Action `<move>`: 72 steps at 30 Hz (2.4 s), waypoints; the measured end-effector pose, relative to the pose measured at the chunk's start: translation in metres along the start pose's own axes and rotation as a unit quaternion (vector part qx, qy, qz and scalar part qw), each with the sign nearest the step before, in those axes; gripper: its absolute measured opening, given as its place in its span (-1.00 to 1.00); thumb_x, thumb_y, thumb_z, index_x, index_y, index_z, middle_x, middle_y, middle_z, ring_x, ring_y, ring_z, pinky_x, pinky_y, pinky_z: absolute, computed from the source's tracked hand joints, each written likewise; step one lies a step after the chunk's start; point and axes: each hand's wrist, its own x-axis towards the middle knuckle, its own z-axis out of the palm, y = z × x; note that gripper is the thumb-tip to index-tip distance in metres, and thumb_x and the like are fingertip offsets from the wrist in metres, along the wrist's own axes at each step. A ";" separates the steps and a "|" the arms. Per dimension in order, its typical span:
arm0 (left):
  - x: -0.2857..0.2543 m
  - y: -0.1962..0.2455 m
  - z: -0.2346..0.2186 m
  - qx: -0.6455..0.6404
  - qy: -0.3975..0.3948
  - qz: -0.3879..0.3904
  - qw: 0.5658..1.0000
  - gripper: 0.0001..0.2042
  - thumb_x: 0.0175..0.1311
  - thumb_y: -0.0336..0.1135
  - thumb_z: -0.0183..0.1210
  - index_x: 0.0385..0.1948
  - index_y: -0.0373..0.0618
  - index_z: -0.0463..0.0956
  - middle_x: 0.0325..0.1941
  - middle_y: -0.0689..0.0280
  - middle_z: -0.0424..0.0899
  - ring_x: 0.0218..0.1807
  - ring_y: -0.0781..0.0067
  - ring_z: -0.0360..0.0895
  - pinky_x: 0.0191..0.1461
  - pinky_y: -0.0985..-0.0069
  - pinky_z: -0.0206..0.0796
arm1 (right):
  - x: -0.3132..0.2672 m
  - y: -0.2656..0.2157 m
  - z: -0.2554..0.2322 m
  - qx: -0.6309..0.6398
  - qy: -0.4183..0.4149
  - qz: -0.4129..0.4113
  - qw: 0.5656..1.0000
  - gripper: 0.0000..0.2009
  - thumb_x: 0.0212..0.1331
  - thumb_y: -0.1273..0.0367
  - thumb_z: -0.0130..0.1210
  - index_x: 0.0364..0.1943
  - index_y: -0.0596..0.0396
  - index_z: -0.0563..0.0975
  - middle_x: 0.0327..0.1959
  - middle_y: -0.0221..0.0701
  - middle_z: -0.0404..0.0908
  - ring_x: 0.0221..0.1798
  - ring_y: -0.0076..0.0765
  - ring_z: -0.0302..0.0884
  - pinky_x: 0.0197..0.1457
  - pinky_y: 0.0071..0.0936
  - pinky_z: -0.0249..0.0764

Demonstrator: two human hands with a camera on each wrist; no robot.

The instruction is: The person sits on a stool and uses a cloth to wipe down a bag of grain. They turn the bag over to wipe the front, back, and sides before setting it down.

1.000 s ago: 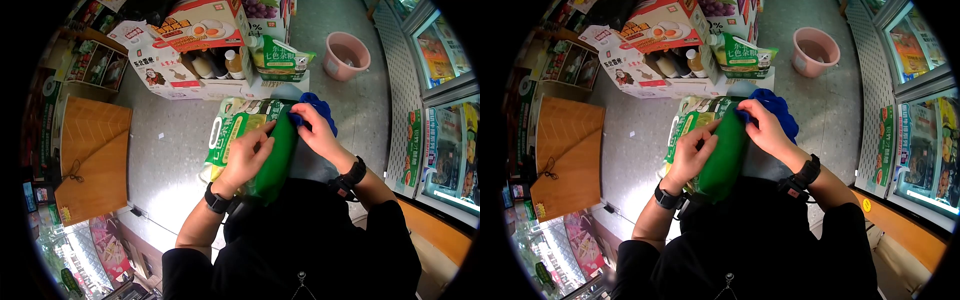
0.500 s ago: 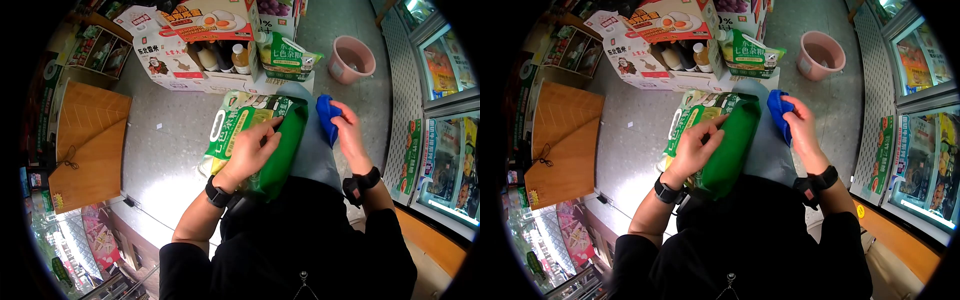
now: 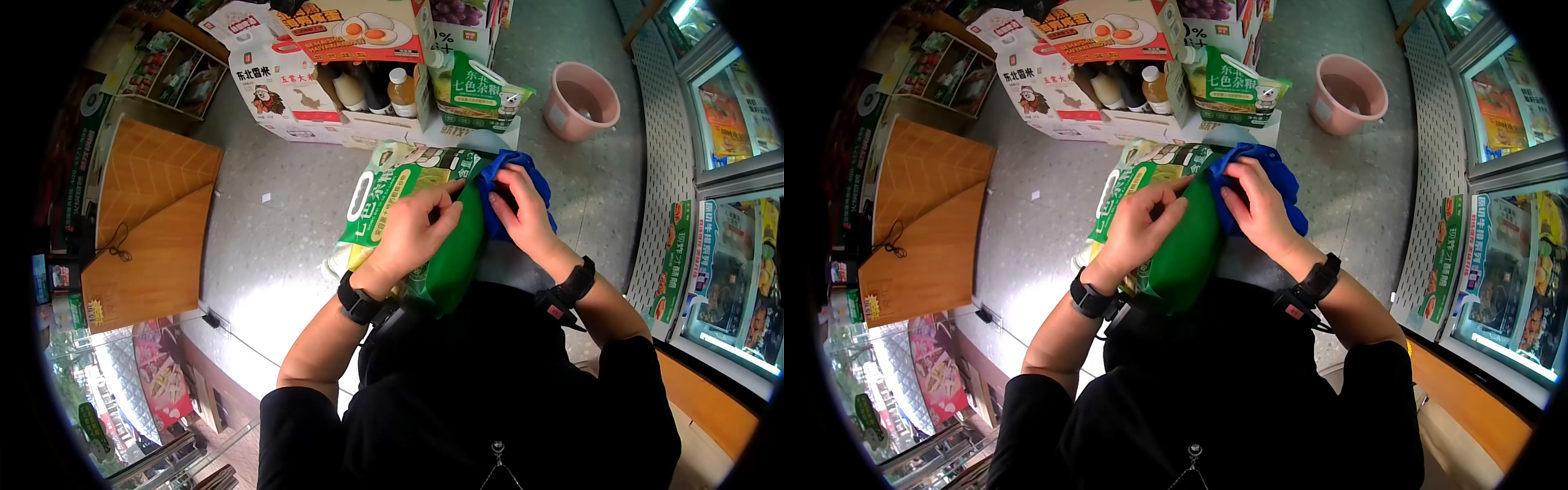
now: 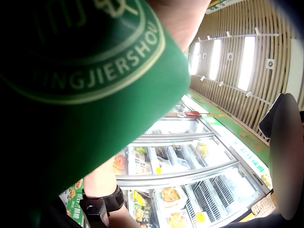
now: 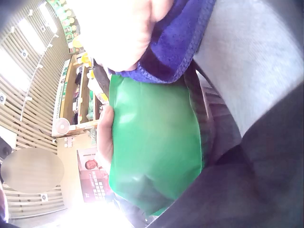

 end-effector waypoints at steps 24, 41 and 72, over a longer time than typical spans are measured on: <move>0.012 0.013 -0.002 0.160 -0.088 -0.014 0.983 -0.68 0.14 -0.18 0.05 -0.67 -0.26 0.39 -0.64 0.04 0.44 -0.51 -0.01 0.41 -0.43 0.20 0.20 | -0.036 -0.045 -0.017 -0.094 -0.237 0.050 0.966 -0.90 -0.14 0.44 0.17 -0.48 0.11 0.53 -0.53 -0.26 0.56 -0.46 -0.11 0.53 -0.42 -0.33 0.42; 0.067 -0.013 0.012 -0.036 0.074 -0.087 0.993 -0.70 0.08 -0.21 0.09 -0.56 -0.37 0.48 -0.66 0.04 0.48 -0.59 0.26 0.45 -0.45 0.37 0.26 | -0.023 -0.090 -0.017 0.303 -0.156 0.241 0.909 -0.65 0.13 0.49 0.08 -0.01 0.19 0.28 -0.13 -0.41 0.44 -0.07 -0.59 0.36 -0.01 -0.62 0.29; 0.038 -0.015 0.030 0.015 0.116 -0.037 0.993 -0.76 -0.03 -0.21 0.17 -0.66 -0.21 0.44 -0.62 0.13 0.51 -0.53 0.11 0.47 -0.43 0.29 0.28 | -0.024 -0.063 0.001 0.092 -0.314 0.195 0.925 -0.51 -0.19 0.50 0.23 -0.04 0.22 0.40 -0.13 -0.25 0.55 -0.02 -0.34 0.47 0.07 -0.46 0.32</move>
